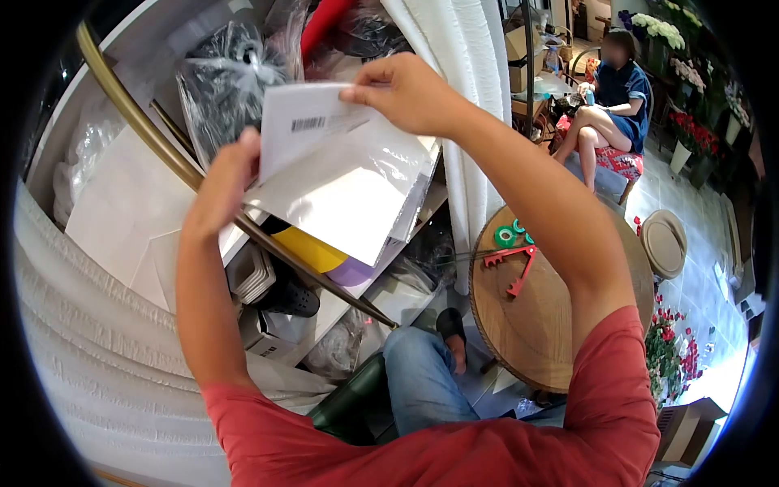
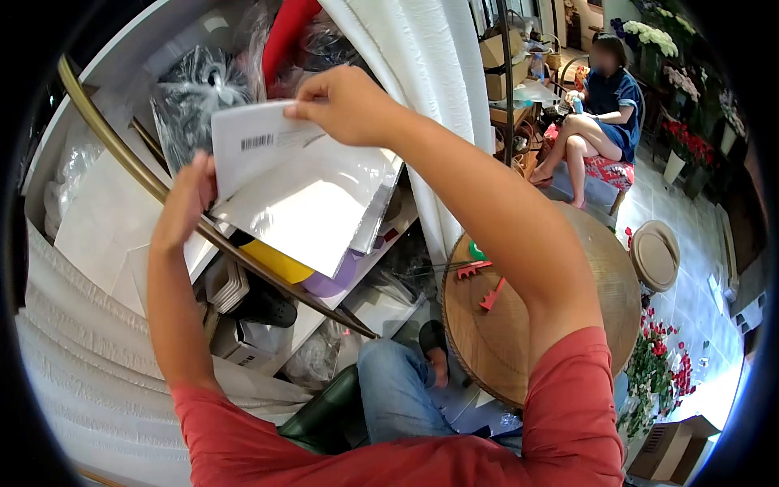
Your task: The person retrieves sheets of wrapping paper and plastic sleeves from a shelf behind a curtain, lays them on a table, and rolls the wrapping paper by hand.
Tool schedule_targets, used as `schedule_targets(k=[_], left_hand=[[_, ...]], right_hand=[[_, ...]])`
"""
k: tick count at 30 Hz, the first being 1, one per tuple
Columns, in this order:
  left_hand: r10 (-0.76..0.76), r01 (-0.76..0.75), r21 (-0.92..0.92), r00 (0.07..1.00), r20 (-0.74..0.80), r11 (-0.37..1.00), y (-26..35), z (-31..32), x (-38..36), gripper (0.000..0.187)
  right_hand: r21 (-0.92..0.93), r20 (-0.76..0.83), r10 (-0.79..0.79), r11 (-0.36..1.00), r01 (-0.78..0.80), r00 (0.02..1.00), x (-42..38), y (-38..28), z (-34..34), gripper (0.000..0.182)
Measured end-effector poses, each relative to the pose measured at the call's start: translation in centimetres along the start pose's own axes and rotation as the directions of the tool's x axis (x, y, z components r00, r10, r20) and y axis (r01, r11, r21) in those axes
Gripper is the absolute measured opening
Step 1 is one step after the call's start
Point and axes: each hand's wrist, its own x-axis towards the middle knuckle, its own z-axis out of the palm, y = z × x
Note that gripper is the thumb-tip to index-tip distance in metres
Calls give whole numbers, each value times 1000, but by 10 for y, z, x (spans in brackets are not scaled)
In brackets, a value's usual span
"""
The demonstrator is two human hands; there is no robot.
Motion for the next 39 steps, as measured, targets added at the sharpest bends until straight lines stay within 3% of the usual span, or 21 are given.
schedule_targets(k=[1, 2, 3, 5, 6, 7, 9, 11, 19, 20, 21, 23, 24, 25, 27, 29, 30, 31, 33, 35, 39], left_hand=[[51, -50, -210, 999, 0, 977, -7, 12, -13, 23], [194, -181, 196, 980, -46, 964, -10, 24, -24, 20], [338, -261, 570, 941, -31, 779, -13, 35, -33, 18], [479, -321, 644, 874, -80, 694, -41, 58, -42, 19], [614, -363, 716, 781, -115, 596, -51, 67, -46, 22], [617, -363, 718, 778, -118, 594, -52, 76, -50, 22], [759, -371, 847, 648, -58, 381, -52, 90, -55, 30], [791, -371, 873, 611, -27, 317, -55, 97, -57, 35], [812, -382, 868, 583, -39, 316, -35, 111, -61, 35], [814, -384, 866, 580, -45, 321, -36, 112, -61, 34], [813, -387, 866, 581, -38, 317, -36, 113, -62, 34], [802, -380, 859, 595, -57, 342, -36, 116, -63, 34], [802, -386, 858, 595, -48, 338, -36, 117, -64, 34], [790, -397, 853, 612, -29, 339, -35, 115, -65, 32], [783, -403, 854, 622, -7, 329, -32, 114, -67, 30], [695, -417, 857, 712, 101, 303, -36, 114, -72, 24], [616, -412, 848, 776, 134, 334, -43, 114, -74, 24], [614, -408, 850, 778, 134, 332, -39, 111, -76, 24], [436, -447, 761, 867, 241, 470, -26, 106, -77, 32], [473, -434, 703, 867, 155, 564, -23, 102, -69, 35], [612, -448, 826, 774, 165, 344, -17, 101, -28, 41]], right_hand=[[-26, -7, -46, 999, 46, 999, -7, 1, 0, 33], [-65, -6, -103, 993, 102, 995, -16, 5, 2, 31], [-63, -9, -100, 993, 99, 995, -25, 11, 5, 31], [-74, 45, -275, 958, 278, 960, -44, 18, 5, 28], [-77, 130, -238, 965, 249, 963, -57, 14, -2, 19], [-79, 131, -243, 964, 255, 961, -67, 16, -7, 19], [-298, 171, -397, 851, 432, 902, -88, 29, -10, 20], [-368, 197, -339, 844, 390, 920, -106, 37, -8, 28], [-451, -284, -310, 878, 158, 907, -136, 43, 10, 54], [-280, -497, -26, 951, -132, 867, -146, 54, 22, 53], [-50, -639, 268, 921, -386, 721, -156, 65, 35, 55], [479, -317, 782, 620, -621, 537, -165, 79, 71, 62], [595, -118, 892, 416, -688, 437, -164, 76, 79, 69], [781, 240, 852, 116, -614, 466, -162, 62, 74, 73], [886, 301, 788, -24, -462, 537, -157, 83, 99, 70], [976, 51, 788, 91, -198, 614, -146, 105, 120, 65], [948, -73, 834, 229, -222, 547, -140, 66, 101, 59], [973, -99, 837, 195, -124, 538, -138, 63, 98, 57], [985, 107, 656, -171, 10, 747, -144, 31, 68, 57], [990, 140, 689, -119, -79, 711, -138, 46, 71, 56], [964, 207, 727, -38, -263, 654, -126, 55, 80, 49]])
